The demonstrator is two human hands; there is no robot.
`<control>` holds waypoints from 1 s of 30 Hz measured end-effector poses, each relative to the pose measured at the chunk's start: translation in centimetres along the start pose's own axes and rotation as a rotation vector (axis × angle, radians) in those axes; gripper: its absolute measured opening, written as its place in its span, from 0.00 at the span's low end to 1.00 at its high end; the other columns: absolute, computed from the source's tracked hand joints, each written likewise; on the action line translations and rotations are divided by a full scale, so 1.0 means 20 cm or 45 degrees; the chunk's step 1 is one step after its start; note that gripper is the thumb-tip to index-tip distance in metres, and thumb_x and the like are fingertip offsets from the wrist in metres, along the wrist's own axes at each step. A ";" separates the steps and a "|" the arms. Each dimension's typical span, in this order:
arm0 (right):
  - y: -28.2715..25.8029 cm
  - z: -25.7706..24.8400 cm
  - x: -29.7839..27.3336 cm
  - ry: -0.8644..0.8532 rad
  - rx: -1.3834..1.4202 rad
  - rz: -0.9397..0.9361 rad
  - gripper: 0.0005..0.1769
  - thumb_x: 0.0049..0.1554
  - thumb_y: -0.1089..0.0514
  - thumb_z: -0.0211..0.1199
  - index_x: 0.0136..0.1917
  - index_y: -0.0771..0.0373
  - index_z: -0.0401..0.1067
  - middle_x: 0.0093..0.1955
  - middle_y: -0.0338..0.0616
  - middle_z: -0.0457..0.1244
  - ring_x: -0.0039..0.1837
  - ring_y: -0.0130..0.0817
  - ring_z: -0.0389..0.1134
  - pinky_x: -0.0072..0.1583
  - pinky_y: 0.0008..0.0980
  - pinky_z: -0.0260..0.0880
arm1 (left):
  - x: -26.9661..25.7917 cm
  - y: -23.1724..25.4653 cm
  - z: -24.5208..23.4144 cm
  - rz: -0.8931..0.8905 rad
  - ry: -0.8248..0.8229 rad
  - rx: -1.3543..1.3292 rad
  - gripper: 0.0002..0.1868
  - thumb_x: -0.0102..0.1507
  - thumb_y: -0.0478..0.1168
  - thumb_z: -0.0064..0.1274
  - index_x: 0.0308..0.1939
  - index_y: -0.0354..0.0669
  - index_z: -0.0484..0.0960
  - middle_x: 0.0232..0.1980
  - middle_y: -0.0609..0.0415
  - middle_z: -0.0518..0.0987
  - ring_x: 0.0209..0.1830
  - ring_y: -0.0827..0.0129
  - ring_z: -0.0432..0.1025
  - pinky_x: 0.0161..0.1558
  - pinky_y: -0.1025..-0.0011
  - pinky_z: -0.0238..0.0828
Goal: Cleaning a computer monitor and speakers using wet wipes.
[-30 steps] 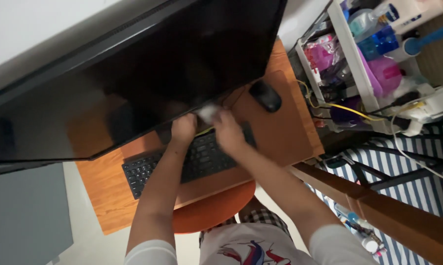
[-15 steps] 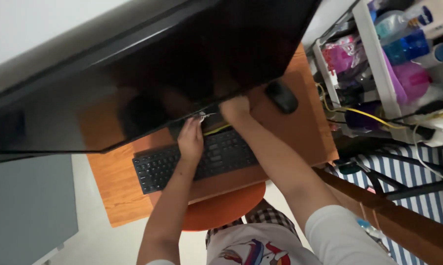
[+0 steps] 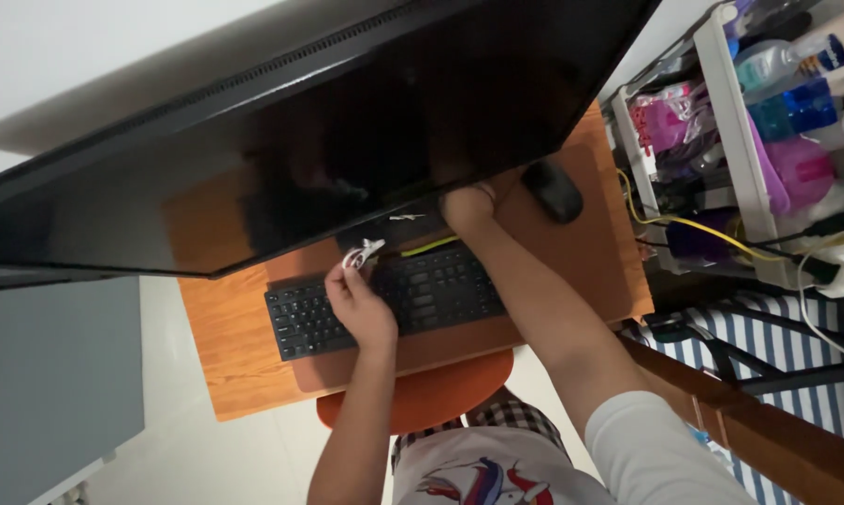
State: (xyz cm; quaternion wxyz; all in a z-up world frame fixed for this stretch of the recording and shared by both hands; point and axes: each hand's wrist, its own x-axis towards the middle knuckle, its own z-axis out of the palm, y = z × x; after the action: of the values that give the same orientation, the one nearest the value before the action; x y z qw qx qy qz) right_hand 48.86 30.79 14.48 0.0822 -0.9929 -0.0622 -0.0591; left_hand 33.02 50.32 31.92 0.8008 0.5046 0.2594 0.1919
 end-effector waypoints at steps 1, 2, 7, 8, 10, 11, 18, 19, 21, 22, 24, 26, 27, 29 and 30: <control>0.00 -0.01 0.00 0.000 0.001 -0.003 0.29 0.54 0.53 0.53 0.67 0.58 0.75 0.65 0.53 0.66 0.62 0.49 0.67 0.56 0.53 0.68 | -0.01 0.04 0.01 0.002 0.003 0.000 0.07 0.75 0.34 0.43 0.51 0.34 0.73 0.52 0.45 0.80 0.51 0.62 0.74 0.57 0.64 0.75; 0.00 -0.01 0.00 -0.384 -0.033 0.071 0.24 0.59 0.51 0.50 0.64 0.55 0.76 0.66 0.50 0.66 0.65 0.49 0.66 0.60 0.53 0.67 | -0.02 0.07 0.01 0.355 -0.102 0.322 0.06 0.74 0.33 0.43 0.51 0.33 0.73 0.55 0.44 0.78 0.54 0.59 0.73 0.60 0.64 0.71; 0.04 0.09 -0.04 -0.999 -0.052 0.333 0.19 0.67 0.52 0.47 0.61 0.52 0.78 0.62 0.49 0.68 0.59 0.46 0.71 0.57 0.48 0.74 | 0.01 0.09 -0.01 0.776 -0.303 0.865 0.04 0.70 0.31 0.50 0.47 0.33 0.74 0.54 0.40 0.76 0.54 0.54 0.73 0.57 0.62 0.71; 0.06 0.13 -0.06 -0.694 -0.017 0.225 0.16 0.68 0.51 0.52 0.56 0.53 0.80 0.59 0.48 0.70 0.58 0.44 0.71 0.60 0.45 0.73 | 0.02 0.09 -0.01 0.784 -0.419 0.912 0.04 0.69 0.31 0.52 0.46 0.34 0.75 0.52 0.41 0.77 0.53 0.53 0.73 0.57 0.61 0.71; 0.08 0.20 -0.04 -0.384 0.015 0.119 0.14 0.68 0.50 0.56 0.52 0.53 0.82 0.55 0.47 0.72 0.56 0.41 0.72 0.63 0.43 0.72 | 0.06 0.05 -0.03 0.792 -0.531 0.956 0.05 0.67 0.32 0.54 0.45 0.35 0.75 0.51 0.43 0.78 0.52 0.51 0.74 0.56 0.60 0.72; 0.08 0.24 -0.02 -0.084 0.155 0.089 0.12 0.60 0.54 0.61 0.51 0.57 0.82 0.53 0.52 0.72 0.54 0.45 0.72 0.59 0.44 0.72 | 0.07 0.01 -0.04 0.833 -0.543 0.940 0.04 0.66 0.30 0.53 0.44 0.37 0.75 0.51 0.44 0.78 0.53 0.52 0.75 0.57 0.61 0.72; 0.03 0.04 -0.08 -0.090 0.143 0.096 0.20 0.57 0.57 0.62 0.62 0.59 0.80 0.55 0.60 0.70 0.53 0.53 0.71 0.56 0.54 0.71 | 0.19 -0.25 -0.17 -0.324 -0.143 -0.353 0.07 0.69 0.29 0.48 0.48 0.43 0.75 0.42 0.52 0.77 0.45 0.61 0.77 0.54 0.62 0.77; 0.01 -0.02 -0.07 -0.091 0.142 0.093 0.20 0.57 0.57 0.62 0.62 0.59 0.80 0.55 0.60 0.70 0.53 0.53 0.71 0.56 0.54 0.71 | 0.19 -0.31 -0.20 -0.323 -0.140 -0.354 0.07 0.69 0.29 0.48 0.48 0.43 0.75 0.42 0.52 0.77 0.45 0.61 0.77 0.54 0.62 0.77; -0.04 -0.15 -0.04 -0.369 0.041 0.168 0.20 0.61 0.51 0.57 0.62 0.56 0.78 0.61 0.60 0.68 0.58 0.55 0.70 0.60 0.59 0.68 | 0.22 -0.41 -0.25 -0.335 -0.195 -0.133 0.06 0.69 0.31 0.48 0.50 0.38 0.77 0.43 0.49 0.78 0.44 0.61 0.76 0.49 0.63 0.76; -0.03 -0.16 -0.02 -0.368 0.043 0.166 0.20 0.61 0.51 0.57 0.62 0.56 0.78 0.61 0.60 0.68 0.58 0.55 0.70 0.60 0.59 0.68 | 0.22 -0.39 -0.22 -0.332 -0.195 -0.132 0.06 0.69 0.31 0.48 0.50 0.38 0.77 0.43 0.49 0.78 0.44 0.61 0.76 0.49 0.63 0.76; -0.02 -0.18 -0.01 -0.055 0.187 0.075 0.29 0.55 0.53 0.54 0.69 0.58 0.73 0.62 0.58 0.67 0.59 0.58 0.69 0.55 0.63 0.67 | 0.21 -0.34 -0.16 0.356 -0.326 0.720 0.10 0.66 0.30 0.49 0.50 0.37 0.79 0.47 0.47 0.80 0.46 0.55 0.75 0.52 0.62 0.74; 0.02 -0.09 -0.01 0.045 0.161 0.023 0.30 0.54 0.53 0.54 0.69 0.59 0.72 0.64 0.59 0.67 0.60 0.57 0.69 0.55 0.60 0.68 | 0.26 -0.27 -0.05 0.502 -0.285 0.982 0.08 0.66 0.34 0.51 0.48 0.37 0.81 0.45 0.44 0.81 0.45 0.51 0.76 0.49 0.61 0.76; 0.04 -0.04 -0.01 0.144 0.138 -0.030 0.31 0.54 0.54 0.54 0.70 0.60 0.70 0.65 0.61 0.66 0.61 0.56 0.69 0.55 0.57 0.68 | 0.28 -0.24 0.01 0.648 -0.236 1.247 0.09 0.66 0.39 0.53 0.45 0.36 0.83 0.43 0.41 0.83 0.43 0.47 0.78 0.46 0.59 0.77; 0.07 0.03 -0.04 0.124 0.134 -0.068 0.29 0.56 0.55 0.53 0.69 0.61 0.72 0.64 0.59 0.67 0.61 0.53 0.70 0.58 0.55 0.69 | 0.31 -0.20 0.09 0.508 -0.278 1.406 0.13 0.66 0.44 0.55 0.41 0.37 0.84 0.40 0.39 0.83 0.40 0.44 0.77 0.43 0.55 0.76; 0.09 0.06 -0.05 0.104 0.132 -0.104 0.27 0.58 0.57 0.52 0.69 0.61 0.75 0.63 0.58 0.68 0.60 0.49 0.71 0.60 0.53 0.69 | 0.34 -0.18 0.13 0.365 -0.321 1.563 0.17 0.66 0.50 0.57 0.37 0.38 0.85 0.37 0.38 0.83 0.38 0.41 0.77 0.40 0.51 0.75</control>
State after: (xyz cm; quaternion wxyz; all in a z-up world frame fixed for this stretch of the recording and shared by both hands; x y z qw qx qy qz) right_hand 48.30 29.20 12.87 0.1337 -0.9807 -0.1022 -0.0997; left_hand 40.13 50.80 28.01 0.3572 0.9194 0.1560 0.0530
